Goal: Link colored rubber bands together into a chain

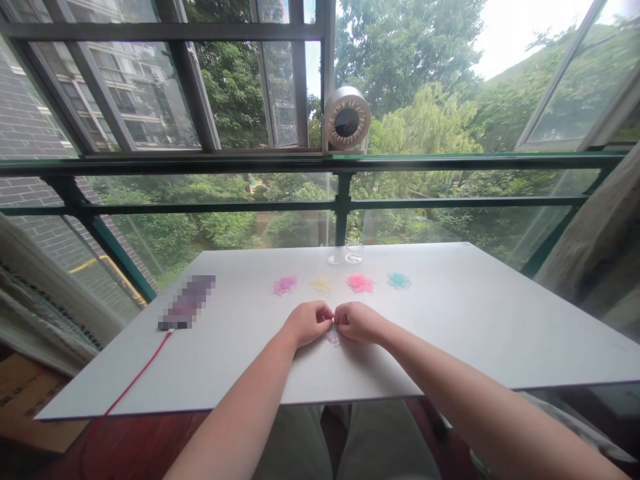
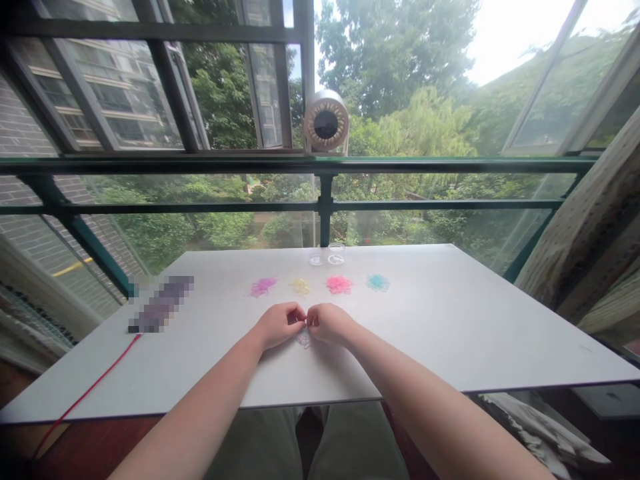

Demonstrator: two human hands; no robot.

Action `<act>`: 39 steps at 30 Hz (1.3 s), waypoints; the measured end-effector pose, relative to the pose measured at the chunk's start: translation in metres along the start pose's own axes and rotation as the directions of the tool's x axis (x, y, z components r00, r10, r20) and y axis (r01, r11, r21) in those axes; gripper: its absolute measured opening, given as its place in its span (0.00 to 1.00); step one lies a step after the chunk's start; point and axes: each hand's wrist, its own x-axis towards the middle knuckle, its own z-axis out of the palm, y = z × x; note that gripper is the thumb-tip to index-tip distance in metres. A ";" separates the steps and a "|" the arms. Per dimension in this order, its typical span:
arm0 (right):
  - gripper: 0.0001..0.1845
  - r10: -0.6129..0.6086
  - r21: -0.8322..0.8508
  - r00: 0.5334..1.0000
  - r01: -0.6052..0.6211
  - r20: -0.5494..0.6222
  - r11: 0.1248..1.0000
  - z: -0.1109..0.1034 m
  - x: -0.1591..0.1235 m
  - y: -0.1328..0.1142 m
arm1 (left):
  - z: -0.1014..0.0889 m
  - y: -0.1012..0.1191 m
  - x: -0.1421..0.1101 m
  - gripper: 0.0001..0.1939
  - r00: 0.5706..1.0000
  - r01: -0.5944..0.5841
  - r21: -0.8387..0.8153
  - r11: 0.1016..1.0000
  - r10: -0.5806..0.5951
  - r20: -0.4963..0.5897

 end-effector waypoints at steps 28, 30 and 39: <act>0.07 0.024 0.377 0.990 0.031 -0.140 0.926 -0.003 0.019 0.023 | 0.002 -0.001 0.009 0.14 0.996 0.020 -0.107 0.994 -0.028 -0.083; 0.08 0.015 0.392 0.985 0.056 -0.174 0.918 0.001 0.022 0.023 | 0.002 -0.001 0.010 0.14 0.994 0.024 -0.113 0.993 -0.036 -0.100; 0.08 0.019 0.403 0.958 0.103 -0.288 0.909 0.018 0.021 0.026 | 0.003 -0.005 0.010 0.11 0.993 0.015 -0.078 0.997 -0.024 -0.117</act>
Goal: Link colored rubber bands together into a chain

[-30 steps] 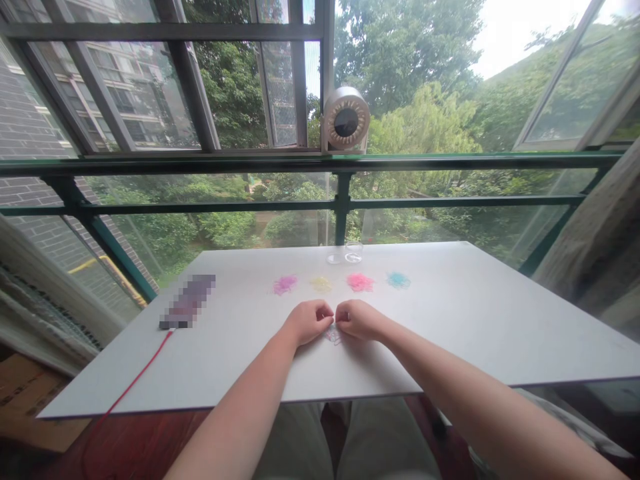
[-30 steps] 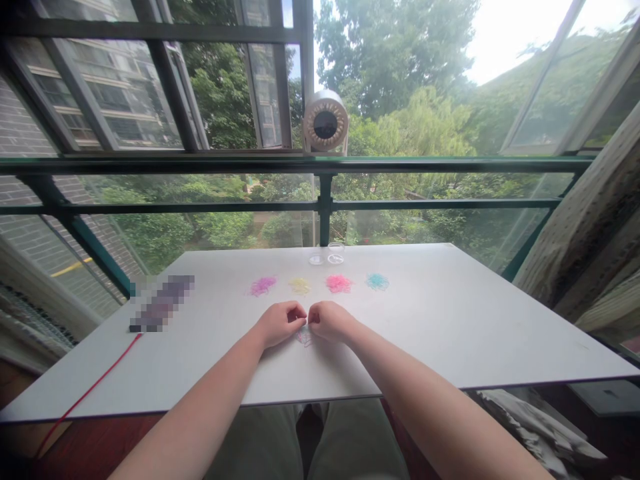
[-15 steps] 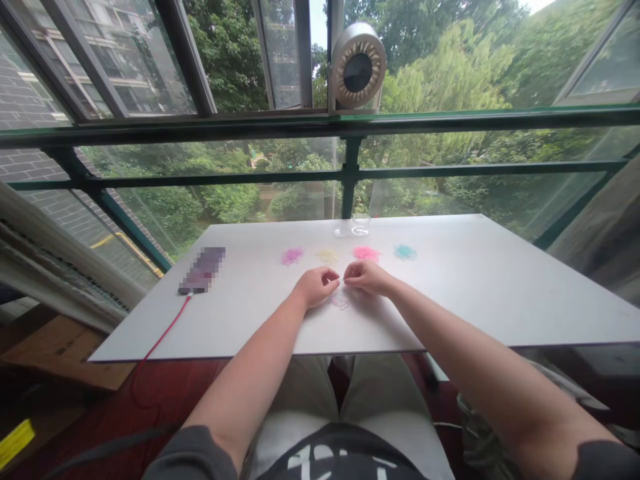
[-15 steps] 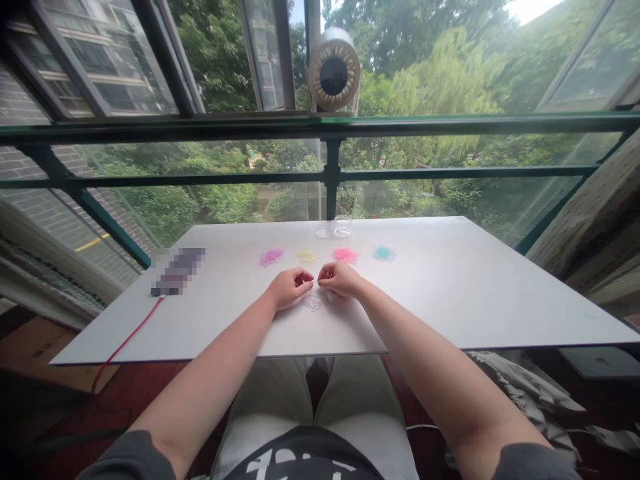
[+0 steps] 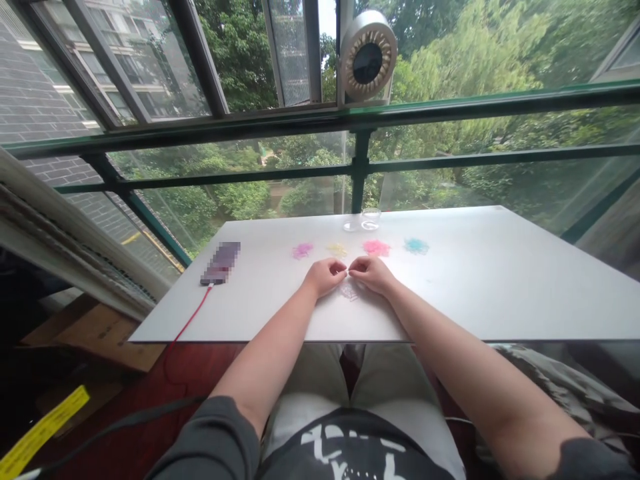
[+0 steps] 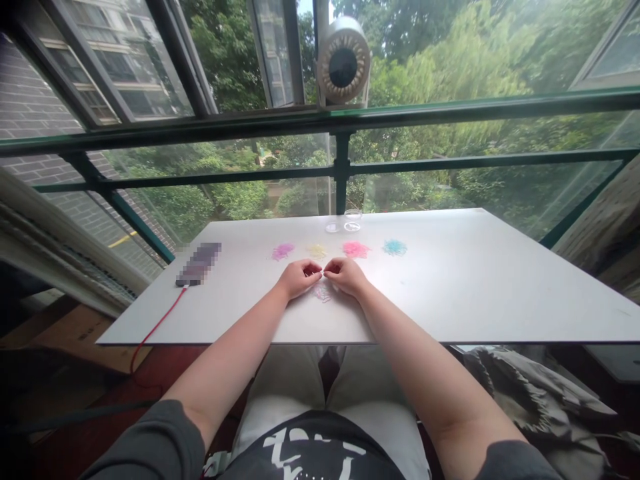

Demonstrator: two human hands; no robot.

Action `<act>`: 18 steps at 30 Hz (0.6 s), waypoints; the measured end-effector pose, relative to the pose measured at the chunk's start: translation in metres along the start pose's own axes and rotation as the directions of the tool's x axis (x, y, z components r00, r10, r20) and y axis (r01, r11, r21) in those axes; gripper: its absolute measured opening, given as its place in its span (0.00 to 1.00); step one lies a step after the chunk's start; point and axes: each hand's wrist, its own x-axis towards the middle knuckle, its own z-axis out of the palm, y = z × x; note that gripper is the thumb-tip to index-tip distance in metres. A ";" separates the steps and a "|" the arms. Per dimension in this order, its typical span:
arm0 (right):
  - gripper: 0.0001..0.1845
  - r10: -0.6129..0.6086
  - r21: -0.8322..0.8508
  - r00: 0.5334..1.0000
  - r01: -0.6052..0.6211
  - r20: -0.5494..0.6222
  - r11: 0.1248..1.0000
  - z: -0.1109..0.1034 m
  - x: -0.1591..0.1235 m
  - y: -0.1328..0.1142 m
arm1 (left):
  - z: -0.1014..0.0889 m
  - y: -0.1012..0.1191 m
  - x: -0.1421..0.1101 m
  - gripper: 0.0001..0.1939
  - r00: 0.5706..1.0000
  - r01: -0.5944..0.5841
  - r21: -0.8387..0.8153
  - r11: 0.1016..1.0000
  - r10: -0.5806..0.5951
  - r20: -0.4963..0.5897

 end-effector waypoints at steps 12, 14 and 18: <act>0.09 -0.028 -0.051 0.999 0.027 -0.023 0.998 0.002 0.003 0.004 | 0.002 -0.002 0.004 0.08 0.999 0.007 0.109 0.994 -0.003 -0.035; 0.09 -0.037 -0.066 0.999 0.036 -0.015 0.997 0.003 0.004 0.004 | 0.002 0.000 0.003 0.08 0.999 0.007 0.129 0.992 -0.002 -0.038; 0.09 -0.042 -0.104 0.999 0.039 -0.030 0.994 0.006 0.006 0.005 | 0.002 0.003 0.003 0.07 0.999 0.014 0.169 0.986 -0.006 -0.051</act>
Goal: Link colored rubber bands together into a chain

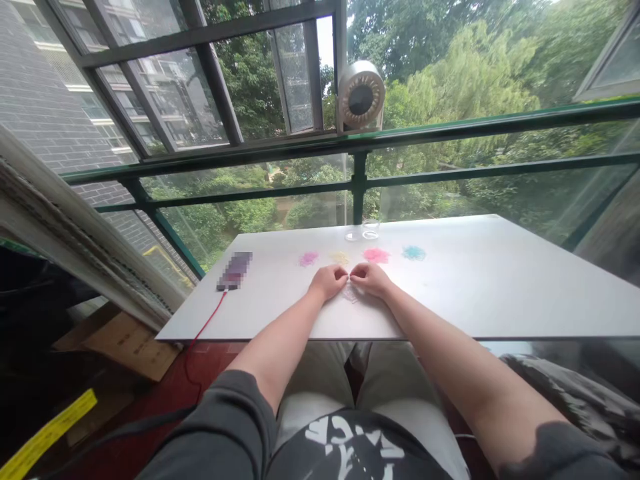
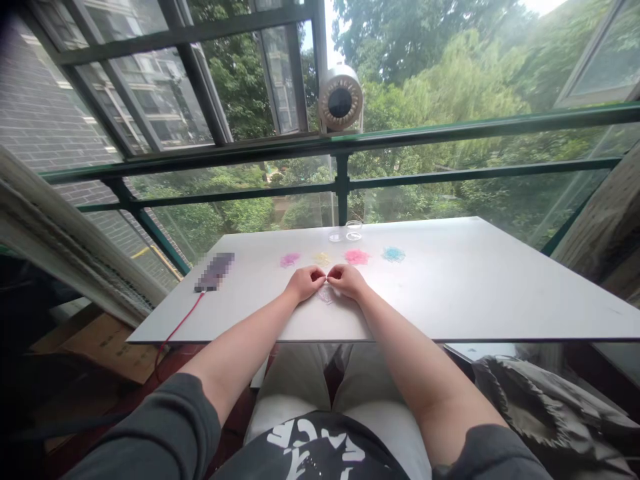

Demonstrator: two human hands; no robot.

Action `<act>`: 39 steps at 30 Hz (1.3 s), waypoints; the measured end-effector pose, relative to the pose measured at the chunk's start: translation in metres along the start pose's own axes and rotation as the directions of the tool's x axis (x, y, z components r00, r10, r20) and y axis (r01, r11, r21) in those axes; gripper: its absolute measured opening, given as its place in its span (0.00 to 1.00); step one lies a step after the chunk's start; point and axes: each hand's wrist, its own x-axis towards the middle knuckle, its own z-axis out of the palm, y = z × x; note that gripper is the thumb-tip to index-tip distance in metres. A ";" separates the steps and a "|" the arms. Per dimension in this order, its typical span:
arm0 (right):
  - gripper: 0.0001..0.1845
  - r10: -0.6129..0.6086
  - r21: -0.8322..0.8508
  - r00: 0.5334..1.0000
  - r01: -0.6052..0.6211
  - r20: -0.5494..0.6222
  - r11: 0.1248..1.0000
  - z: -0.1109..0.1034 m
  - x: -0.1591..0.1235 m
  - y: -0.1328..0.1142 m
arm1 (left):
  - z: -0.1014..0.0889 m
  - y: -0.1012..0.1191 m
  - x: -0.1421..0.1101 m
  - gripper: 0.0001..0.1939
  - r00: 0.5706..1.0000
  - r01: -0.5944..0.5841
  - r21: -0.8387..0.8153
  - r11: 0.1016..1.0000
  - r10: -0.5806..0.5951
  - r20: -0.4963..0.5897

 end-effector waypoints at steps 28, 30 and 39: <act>0.03 0.011 -0.012 0.995 -0.012 -0.102 1.000 0.006 0.007 0.008 | 0.002 0.001 -0.001 0.06 0.994 -0.095 0.205 0.974 0.105 -0.036; 0.03 0.006 -0.007 0.995 -0.007 -0.101 1.000 0.006 0.007 0.008 | 0.002 0.001 -0.001 0.06 0.993 -0.101 0.215 0.971 0.113 -0.042; 0.04 0.007 -0.005 0.995 -0.008 -0.095 1.000 0.005 0.007 0.009 | 0.004 0.000 0.000 0.06 0.986 -0.144 0.238 0.960 0.161 -0.050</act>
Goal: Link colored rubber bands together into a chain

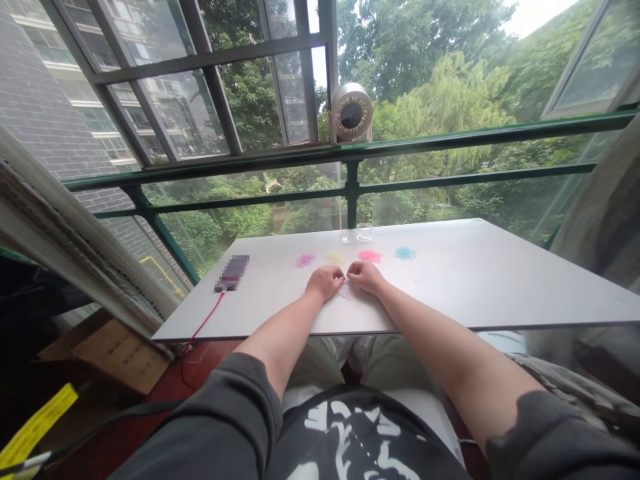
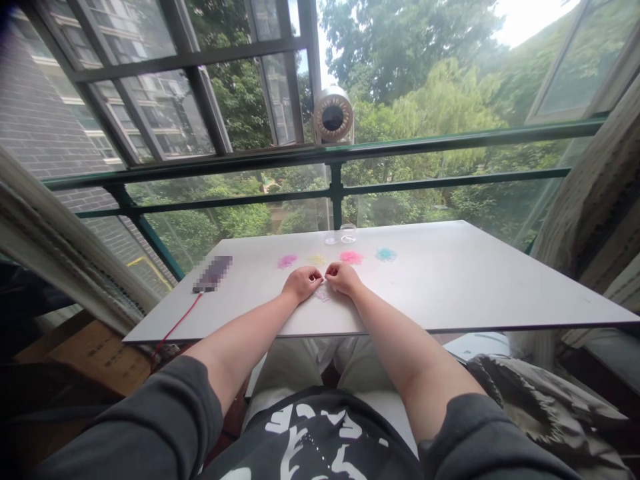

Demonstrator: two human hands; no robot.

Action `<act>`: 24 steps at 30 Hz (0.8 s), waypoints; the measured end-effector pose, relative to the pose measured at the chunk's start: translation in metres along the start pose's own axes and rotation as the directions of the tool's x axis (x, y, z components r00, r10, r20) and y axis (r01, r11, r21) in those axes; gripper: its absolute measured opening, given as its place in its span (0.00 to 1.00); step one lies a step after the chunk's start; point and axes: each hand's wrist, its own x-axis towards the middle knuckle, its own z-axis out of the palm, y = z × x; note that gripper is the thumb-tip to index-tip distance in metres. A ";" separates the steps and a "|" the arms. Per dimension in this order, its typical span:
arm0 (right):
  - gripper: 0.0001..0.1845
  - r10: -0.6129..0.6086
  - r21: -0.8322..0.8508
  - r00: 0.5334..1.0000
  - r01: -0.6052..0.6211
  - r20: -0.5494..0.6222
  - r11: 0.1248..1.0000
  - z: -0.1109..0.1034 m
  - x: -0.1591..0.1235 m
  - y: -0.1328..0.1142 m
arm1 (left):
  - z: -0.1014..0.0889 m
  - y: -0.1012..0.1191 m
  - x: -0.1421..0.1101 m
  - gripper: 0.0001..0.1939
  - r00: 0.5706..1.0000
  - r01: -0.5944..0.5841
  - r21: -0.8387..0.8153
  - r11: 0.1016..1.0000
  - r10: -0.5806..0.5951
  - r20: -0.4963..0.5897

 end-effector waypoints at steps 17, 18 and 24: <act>0.04 0.029 -0.085 0.994 -0.038 -0.108 0.996 0.002 -0.001 -0.005 | -0.001 0.003 -0.002 0.05 0.992 -0.125 -0.004 0.992 0.126 0.007; 0.04 0.041 -0.090 0.991 -0.053 -0.129 0.995 0.002 0.000 -0.004 | -0.002 0.003 -0.002 0.05 0.991 -0.134 -0.009 0.991 0.134 0.004; 0.05 0.021 -0.114 0.990 -0.037 -0.137 0.993 0.002 -0.003 -0.005 | -0.003 0.001 -0.003 0.06 0.992 -0.121 -0.036 0.992 0.120 -0.042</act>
